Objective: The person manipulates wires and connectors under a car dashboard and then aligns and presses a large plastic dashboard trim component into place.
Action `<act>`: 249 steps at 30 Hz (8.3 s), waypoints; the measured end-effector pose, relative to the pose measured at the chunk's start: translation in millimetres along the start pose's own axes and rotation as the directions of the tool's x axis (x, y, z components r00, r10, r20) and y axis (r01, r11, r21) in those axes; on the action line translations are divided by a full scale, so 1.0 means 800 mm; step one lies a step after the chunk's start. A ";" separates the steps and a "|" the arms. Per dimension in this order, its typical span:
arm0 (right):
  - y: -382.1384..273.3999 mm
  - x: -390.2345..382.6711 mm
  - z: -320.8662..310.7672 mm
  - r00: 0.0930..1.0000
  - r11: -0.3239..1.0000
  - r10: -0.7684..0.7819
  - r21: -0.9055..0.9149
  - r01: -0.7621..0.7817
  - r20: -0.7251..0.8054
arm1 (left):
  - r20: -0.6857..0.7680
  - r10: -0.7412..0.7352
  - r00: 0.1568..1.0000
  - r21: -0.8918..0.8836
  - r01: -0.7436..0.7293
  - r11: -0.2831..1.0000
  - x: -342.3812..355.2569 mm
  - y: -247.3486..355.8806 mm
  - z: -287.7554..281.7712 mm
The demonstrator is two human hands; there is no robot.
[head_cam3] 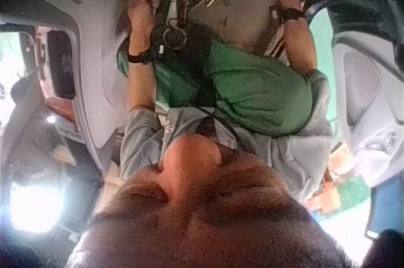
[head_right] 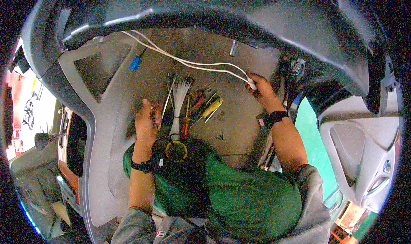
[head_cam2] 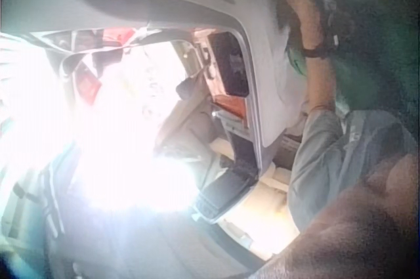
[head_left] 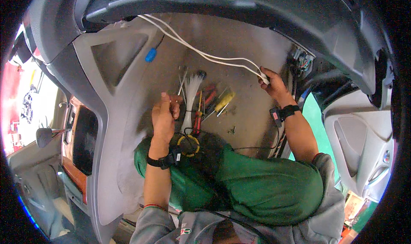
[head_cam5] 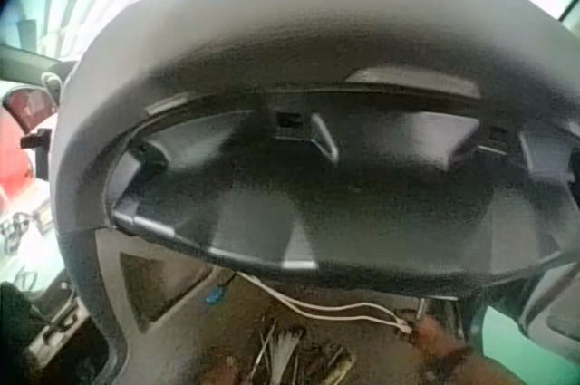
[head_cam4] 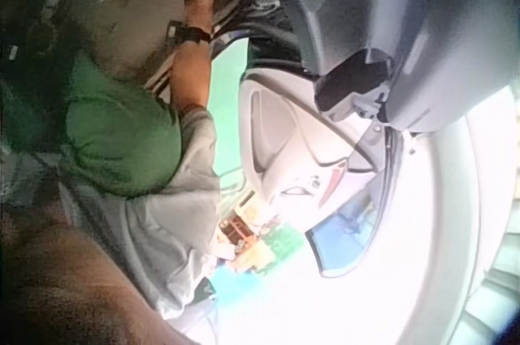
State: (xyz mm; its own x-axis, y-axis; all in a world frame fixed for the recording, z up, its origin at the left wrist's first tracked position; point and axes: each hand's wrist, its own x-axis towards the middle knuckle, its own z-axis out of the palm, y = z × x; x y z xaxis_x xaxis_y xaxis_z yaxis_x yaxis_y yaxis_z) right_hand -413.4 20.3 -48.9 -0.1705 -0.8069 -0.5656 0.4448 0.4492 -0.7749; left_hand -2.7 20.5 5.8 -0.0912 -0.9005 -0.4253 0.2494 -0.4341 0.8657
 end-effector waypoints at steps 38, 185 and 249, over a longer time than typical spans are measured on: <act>0.016 -0.102 0.205 0.780 0.890 0.294 -0.456 -0.014 0.552 | 0.218 0.143 0.965 0.334 -0.212 0.918 -0.010 -0.023 0.024; -0.044 0.031 0.335 0.716 0.992 0.021 -0.103 0.071 0.698 | -0.077 0.599 0.797 0.291 -0.556 0.778 0.124 0.032 0.026; -0.043 0.025 0.325 0.924 0.891 -0.107 -0.377 0.253 0.367 | -0.024 0.510 0.860 0.338 -0.473 0.813 0.127 -0.001 0.026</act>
State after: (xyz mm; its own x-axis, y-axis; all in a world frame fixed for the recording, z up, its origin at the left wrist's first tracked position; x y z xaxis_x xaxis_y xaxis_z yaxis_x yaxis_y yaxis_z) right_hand -203.7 -111.0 39.8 0.1171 -0.9345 -0.3361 0.0216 0.3407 -0.9399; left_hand -31.8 -71.2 -32.4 0.0722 -0.9950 0.0695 -0.0801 0.0637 0.9948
